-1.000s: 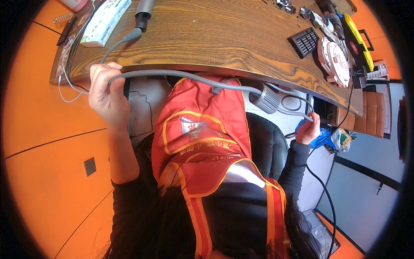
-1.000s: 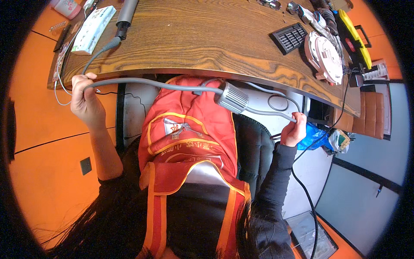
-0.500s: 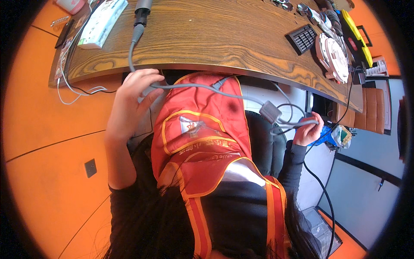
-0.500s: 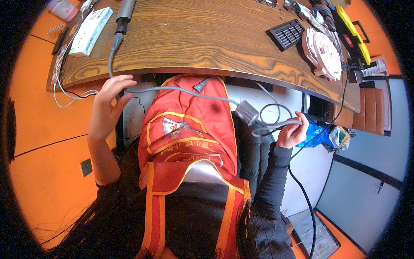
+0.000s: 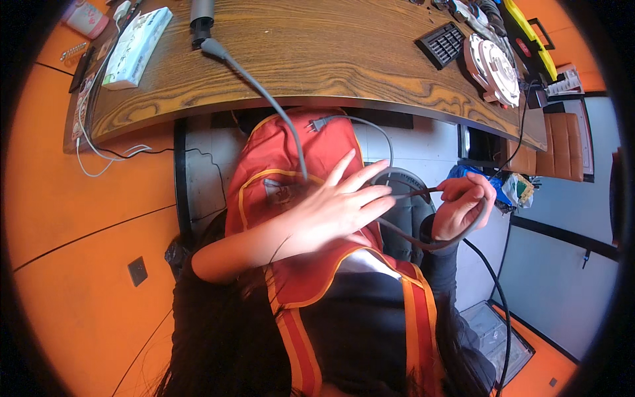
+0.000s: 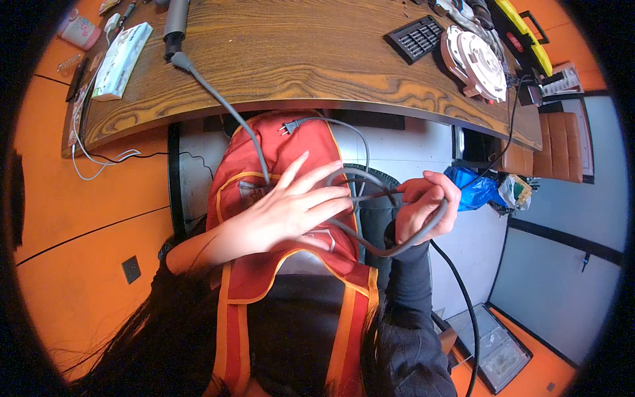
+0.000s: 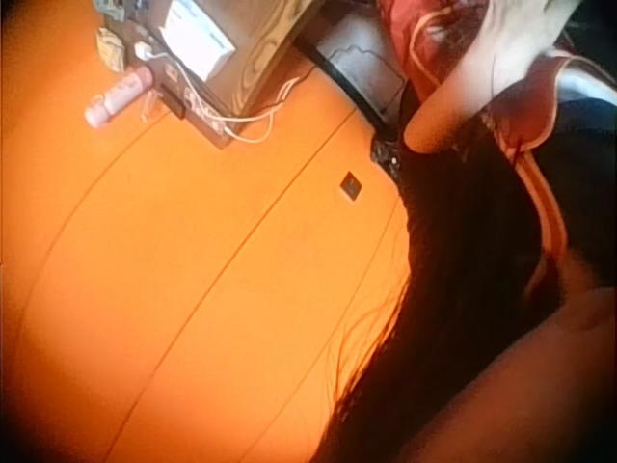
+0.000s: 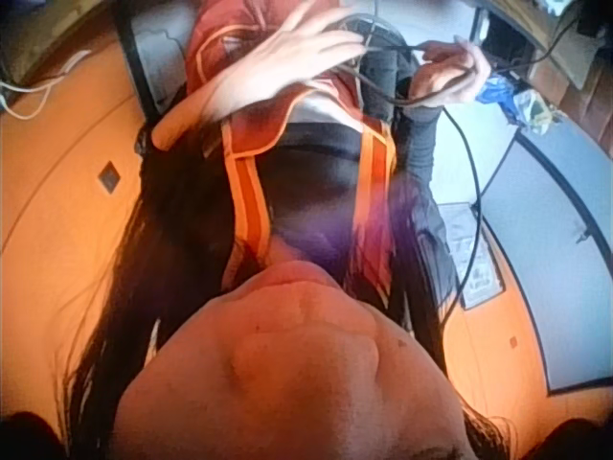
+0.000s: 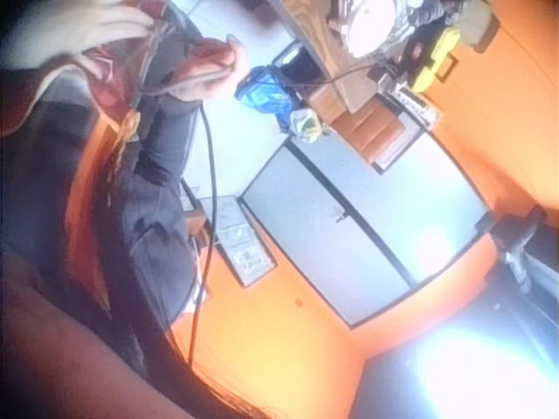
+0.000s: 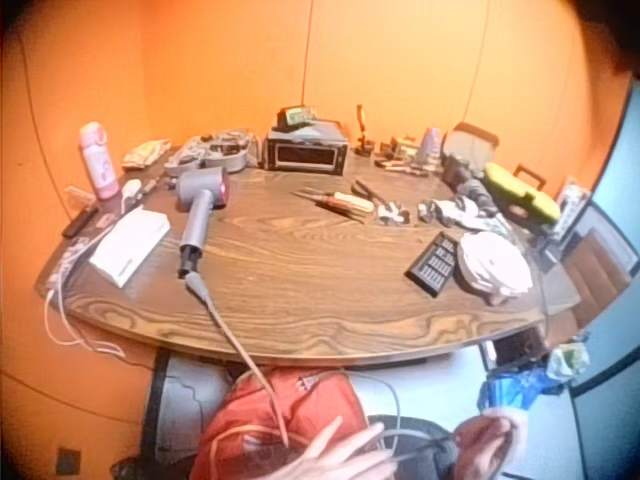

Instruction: The person assembles a hairdryer by attaching the rear filter and securing the power cord with a screwdriver. They then open a disassembled appliance, inspect its internal components, and use a screwdriver to adjust parts inside.

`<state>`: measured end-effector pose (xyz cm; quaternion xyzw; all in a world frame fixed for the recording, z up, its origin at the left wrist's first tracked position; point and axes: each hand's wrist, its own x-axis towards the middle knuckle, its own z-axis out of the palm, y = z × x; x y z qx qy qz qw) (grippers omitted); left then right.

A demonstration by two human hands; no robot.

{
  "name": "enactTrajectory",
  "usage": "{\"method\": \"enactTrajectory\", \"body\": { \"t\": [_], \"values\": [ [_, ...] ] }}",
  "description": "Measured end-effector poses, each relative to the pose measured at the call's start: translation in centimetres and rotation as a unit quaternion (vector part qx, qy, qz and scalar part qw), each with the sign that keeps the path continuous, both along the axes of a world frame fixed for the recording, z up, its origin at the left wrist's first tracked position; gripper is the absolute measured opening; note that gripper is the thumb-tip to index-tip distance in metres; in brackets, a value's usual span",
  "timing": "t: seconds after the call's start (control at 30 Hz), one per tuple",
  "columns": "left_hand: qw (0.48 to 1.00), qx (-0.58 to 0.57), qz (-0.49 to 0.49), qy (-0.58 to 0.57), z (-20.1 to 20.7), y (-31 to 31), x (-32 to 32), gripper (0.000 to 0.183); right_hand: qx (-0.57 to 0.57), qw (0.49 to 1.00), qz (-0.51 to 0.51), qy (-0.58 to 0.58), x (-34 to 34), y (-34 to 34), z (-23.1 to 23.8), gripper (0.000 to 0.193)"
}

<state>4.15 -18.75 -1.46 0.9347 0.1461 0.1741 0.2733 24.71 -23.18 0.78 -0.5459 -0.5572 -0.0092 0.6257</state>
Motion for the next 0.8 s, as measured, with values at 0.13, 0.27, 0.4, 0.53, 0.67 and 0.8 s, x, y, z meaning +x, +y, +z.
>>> {"method": "enactTrajectory", "body": {
  "t": [0.13,0.27,0.4,0.53,0.67,0.8],
  "values": [
    [0.995,-0.028,0.029,0.092,-0.7,0.3,-0.6,0.054,0.004,0.998,0.032,0.046,-0.3,0.3,-0.2,0.026],
    [0.993,-0.015,0.104,-0.051,-1.3,0.7,-1.3,0.055,0.004,0.996,0.028,0.081,-0.6,0.8,-0.1,0.026],
    [0.983,0.075,0.14,-0.089,-2.6,0.2,-2.2,0.039,-0.005,0.998,0.006,0.062,0.2,0.4,0.6,0.029],
    [0.948,0.217,0.164,-0.168,-4.3,-0.6,-4.0,0.015,0.014,0.992,-0.005,0.123,1.7,-0.1,-0.3,0.028],
    [0.927,0.306,0.144,-0.165,-5.3,-1.5,-5.2,0.019,-0.083,0.993,0.077,0.034,3.0,-0.6,-2.3,0.024],
    [0.922,0.315,0.127,-0.184,-5.7,-1.3,-5.5,0.02,-0.38,0.908,0.17,-0.054,3.8,-0.6,-2.3,0.022]
  ]
}}
